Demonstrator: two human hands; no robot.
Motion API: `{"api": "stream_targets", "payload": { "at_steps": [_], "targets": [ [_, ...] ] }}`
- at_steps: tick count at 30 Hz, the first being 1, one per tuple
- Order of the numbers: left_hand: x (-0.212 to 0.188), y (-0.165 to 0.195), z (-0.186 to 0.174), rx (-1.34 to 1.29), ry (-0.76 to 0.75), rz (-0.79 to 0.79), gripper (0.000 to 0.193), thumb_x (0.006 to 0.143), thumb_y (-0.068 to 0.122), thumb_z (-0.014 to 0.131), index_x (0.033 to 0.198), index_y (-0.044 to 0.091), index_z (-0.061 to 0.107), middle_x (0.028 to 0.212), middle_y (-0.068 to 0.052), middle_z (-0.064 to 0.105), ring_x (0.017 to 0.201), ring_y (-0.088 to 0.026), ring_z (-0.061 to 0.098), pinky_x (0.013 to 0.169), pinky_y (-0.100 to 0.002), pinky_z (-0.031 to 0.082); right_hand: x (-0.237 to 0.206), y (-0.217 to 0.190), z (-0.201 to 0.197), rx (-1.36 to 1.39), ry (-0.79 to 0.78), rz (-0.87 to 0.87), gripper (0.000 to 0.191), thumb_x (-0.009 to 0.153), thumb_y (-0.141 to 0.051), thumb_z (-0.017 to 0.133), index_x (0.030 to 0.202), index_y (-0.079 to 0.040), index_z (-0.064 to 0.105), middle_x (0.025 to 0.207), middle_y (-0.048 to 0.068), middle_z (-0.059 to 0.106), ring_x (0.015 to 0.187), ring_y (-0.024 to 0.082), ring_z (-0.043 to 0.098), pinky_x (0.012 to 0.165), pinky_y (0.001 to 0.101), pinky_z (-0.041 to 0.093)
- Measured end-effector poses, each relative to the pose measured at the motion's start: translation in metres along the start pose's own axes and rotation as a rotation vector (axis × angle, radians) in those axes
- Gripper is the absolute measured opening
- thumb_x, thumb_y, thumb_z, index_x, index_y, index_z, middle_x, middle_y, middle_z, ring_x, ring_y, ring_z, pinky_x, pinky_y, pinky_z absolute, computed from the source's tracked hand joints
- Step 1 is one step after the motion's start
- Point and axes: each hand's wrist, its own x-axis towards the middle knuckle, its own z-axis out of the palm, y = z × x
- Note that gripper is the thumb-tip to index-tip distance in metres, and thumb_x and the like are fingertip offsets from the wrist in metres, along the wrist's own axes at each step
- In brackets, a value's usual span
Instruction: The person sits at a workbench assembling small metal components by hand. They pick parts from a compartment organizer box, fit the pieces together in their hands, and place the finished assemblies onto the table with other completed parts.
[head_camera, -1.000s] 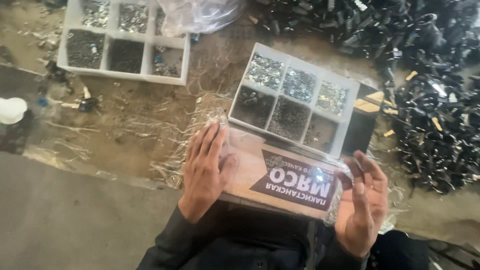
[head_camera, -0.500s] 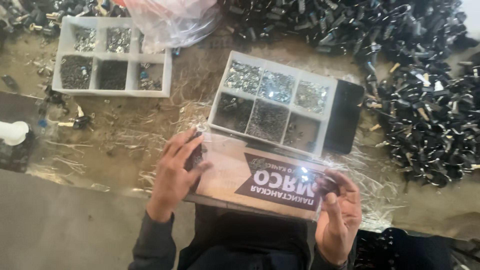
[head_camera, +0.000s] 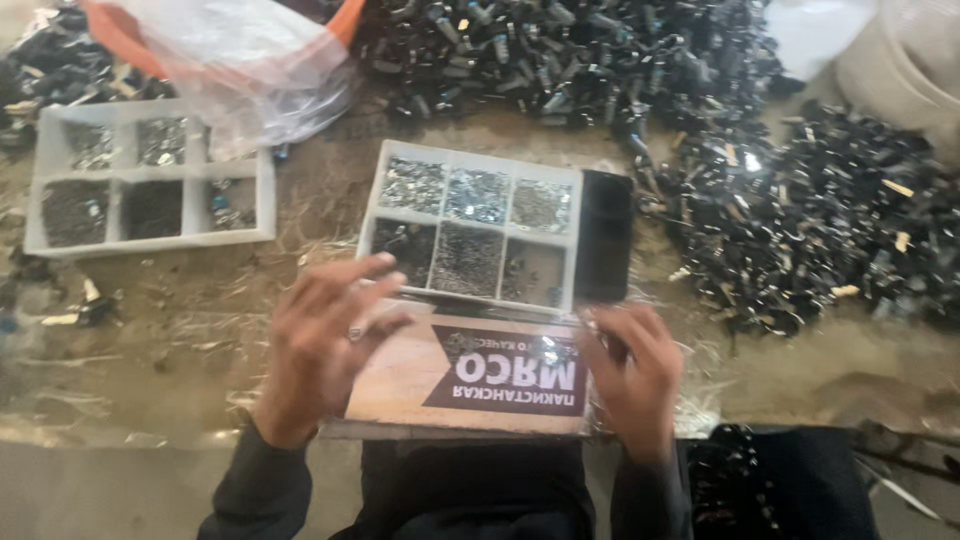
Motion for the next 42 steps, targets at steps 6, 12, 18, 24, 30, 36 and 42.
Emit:
{"api": "stream_targets", "payload": {
  "at_steps": [6,12,18,24,30,36,42],
  "targets": [
    [-0.007,0.055,0.017,-0.189,-0.029,0.168,0.035,0.084,0.016,0.083,0.117,0.010,0.072,0.127,-0.008,0.069,0.107,-0.023,0.067,0.090,-0.039,0.055,0.083,-0.017,0.020,-0.567,-0.398,-0.348,0.016,0.080,-0.026,0.075,0.084,-0.012,0.081,0.088,0.011,0.068,0.076,0.031,0.069,0.063,0.0454,0.052],
    [-0.014,0.063,-0.001,-0.279,-0.034,0.056,0.036,0.081,0.010,0.081,0.116,0.009,0.074,0.123,-0.007,0.072,0.098,-0.028,0.067,0.085,-0.039,0.055,0.100,-0.024,0.038,-0.820,-0.582,-0.365,0.017,0.074,-0.029,0.076,0.068,-0.012,0.074,0.095,0.010,0.066,0.084,0.031,0.069,0.067,0.0465,0.054],
    [-0.011,0.046,-0.003,-0.296,0.009,0.032,0.034,0.081,0.012,0.081,0.114,0.010,0.073,0.122,-0.008,0.072,0.104,-0.030,0.068,0.088,-0.040,0.055,0.114,-0.023,0.040,-0.609,-0.621,-0.365,0.011,0.074,-0.024,0.075,0.074,-0.014,0.079,0.090,0.009,0.066,0.083,0.032,0.068,0.069,0.0467,0.052],
    [0.001,0.033,0.019,-0.308,0.017,-0.034,0.037,0.082,0.012,0.080,0.118,0.010,0.072,0.123,-0.009,0.072,0.108,-0.031,0.068,0.089,-0.041,0.055,0.112,-0.040,0.031,-0.361,-0.410,-0.349,0.016,0.082,-0.024,0.077,0.086,-0.008,0.079,0.087,0.004,0.065,0.074,0.024,0.066,0.065,0.0406,0.051],
    [0.022,0.036,0.035,-0.360,0.010,-0.003,0.051,0.089,0.014,0.077,0.136,0.003,0.063,0.139,-0.019,0.064,0.121,-0.035,0.066,0.097,-0.044,0.055,0.103,-0.059,0.025,0.252,-0.431,0.004,0.010,0.084,-0.014,0.076,0.088,-0.005,0.080,0.084,0.001,0.061,0.065,0.011,0.063,0.048,0.0308,0.055],
    [0.029,0.047,0.033,-0.381,0.075,0.022,0.046,0.087,0.012,0.078,0.132,0.004,0.068,0.133,-0.018,0.069,0.115,-0.033,0.071,0.091,-0.041,0.060,0.077,-0.069,0.030,0.269,-0.305,-0.268,0.010,0.088,-0.008,0.077,0.094,0.000,0.078,0.085,0.003,0.063,0.074,0.010,0.061,0.062,0.0250,0.049],
    [0.031,0.052,0.037,-0.413,0.295,-0.032,0.033,0.088,0.009,0.078,0.120,0.006,0.072,0.127,-0.015,0.073,0.111,-0.029,0.076,0.088,-0.036,0.063,0.061,-0.076,0.040,0.872,-0.477,0.204,0.028,0.093,-0.008,0.070,0.118,0.005,0.064,0.100,0.010,0.076,0.088,0.013,0.070,0.073,0.0262,0.057]
  ]
}}
